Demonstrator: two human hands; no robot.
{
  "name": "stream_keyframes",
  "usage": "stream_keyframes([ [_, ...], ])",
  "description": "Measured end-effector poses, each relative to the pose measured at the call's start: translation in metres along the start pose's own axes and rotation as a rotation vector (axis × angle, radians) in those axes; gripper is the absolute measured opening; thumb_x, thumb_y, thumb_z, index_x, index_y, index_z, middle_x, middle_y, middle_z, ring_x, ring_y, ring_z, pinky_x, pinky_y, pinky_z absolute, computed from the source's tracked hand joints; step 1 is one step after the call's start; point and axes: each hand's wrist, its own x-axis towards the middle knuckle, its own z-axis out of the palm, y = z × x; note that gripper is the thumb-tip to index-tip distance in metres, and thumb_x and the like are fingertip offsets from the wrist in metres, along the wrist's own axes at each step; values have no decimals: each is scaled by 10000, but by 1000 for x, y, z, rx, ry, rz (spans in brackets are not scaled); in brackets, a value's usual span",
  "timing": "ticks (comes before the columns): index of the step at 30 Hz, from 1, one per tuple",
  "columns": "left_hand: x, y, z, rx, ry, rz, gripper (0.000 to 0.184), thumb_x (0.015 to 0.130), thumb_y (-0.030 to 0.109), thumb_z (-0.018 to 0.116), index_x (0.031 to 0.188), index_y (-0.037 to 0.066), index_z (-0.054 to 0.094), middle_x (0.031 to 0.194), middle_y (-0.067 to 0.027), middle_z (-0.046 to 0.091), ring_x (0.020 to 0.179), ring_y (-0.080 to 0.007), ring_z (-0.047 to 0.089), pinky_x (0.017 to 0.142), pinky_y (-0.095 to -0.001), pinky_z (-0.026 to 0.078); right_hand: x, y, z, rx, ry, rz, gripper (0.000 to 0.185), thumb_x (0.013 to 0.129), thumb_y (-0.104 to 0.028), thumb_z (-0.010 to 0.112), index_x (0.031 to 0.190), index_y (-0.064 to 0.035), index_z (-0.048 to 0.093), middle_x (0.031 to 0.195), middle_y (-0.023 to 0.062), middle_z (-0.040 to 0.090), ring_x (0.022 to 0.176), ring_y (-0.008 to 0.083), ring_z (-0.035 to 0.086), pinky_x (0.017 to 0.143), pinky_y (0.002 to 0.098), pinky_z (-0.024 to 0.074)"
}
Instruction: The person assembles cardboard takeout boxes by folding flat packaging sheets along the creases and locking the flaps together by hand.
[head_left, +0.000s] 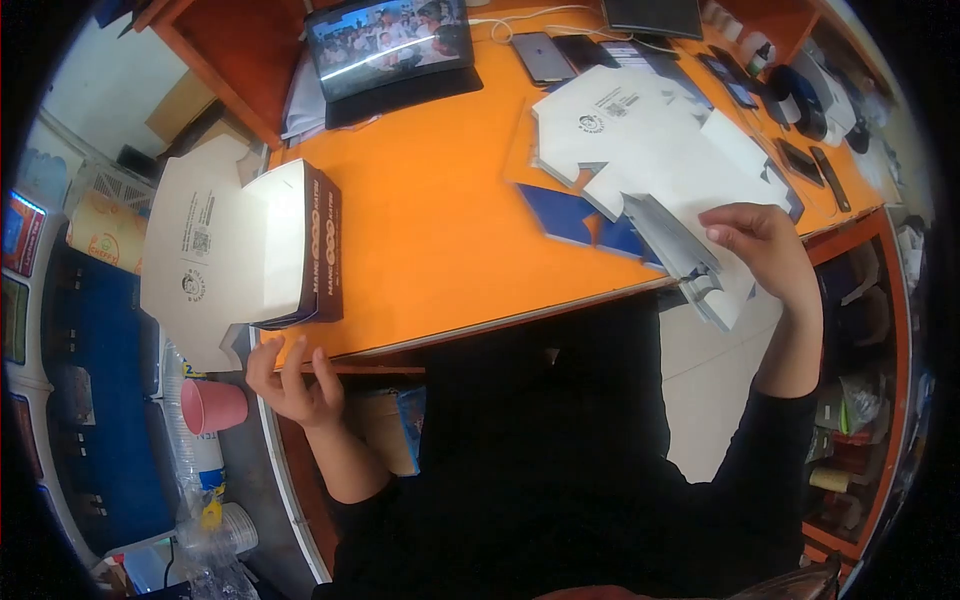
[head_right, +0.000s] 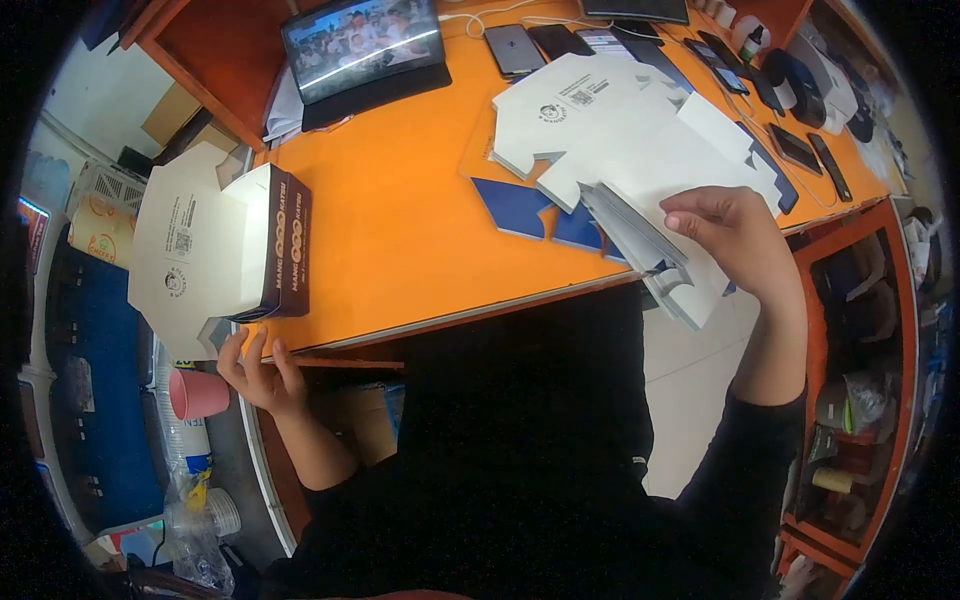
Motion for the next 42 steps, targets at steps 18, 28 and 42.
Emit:
stream_keyframes([
  [18, 19, 77, 5, -470, -168, 117, 224, 846, 146, 656, 1047, 50, 626, 1047, -165, 597, 1015, -326, 575, 902, -451, 478, 31, 46, 13, 271, -90, 21, 278, 947, -197, 594, 1092, 21, 687, 937, 132, 709, 790, 173, 652, 774, 247, 473],
  [28, 63, 134, 30, -838, -224, 282, 216, 817, 151, 708, 1022, 109, 656, 984, -90, 654, 927, -260, 635, 866, -426, 526, -19, 7, 38, -193, 675, -194, 223, 952, -123, 560, 1121, -29, 672, 965, 161, 714, 814, 187, 697, 705, 292, 527],
  [42, 156, 231, 96, -1376, -860, -6, 116, 824, 115, 709, 912, 48, 676, 873, -96, 684, 810, -223, 663, 765, -330, 530, -93, -2, -24, 160, 233, -729, 453, 834, -321, 710, 1150, -10, 617, 978, 161, 700, 962, 348, 647, 957, 480, 403],
])
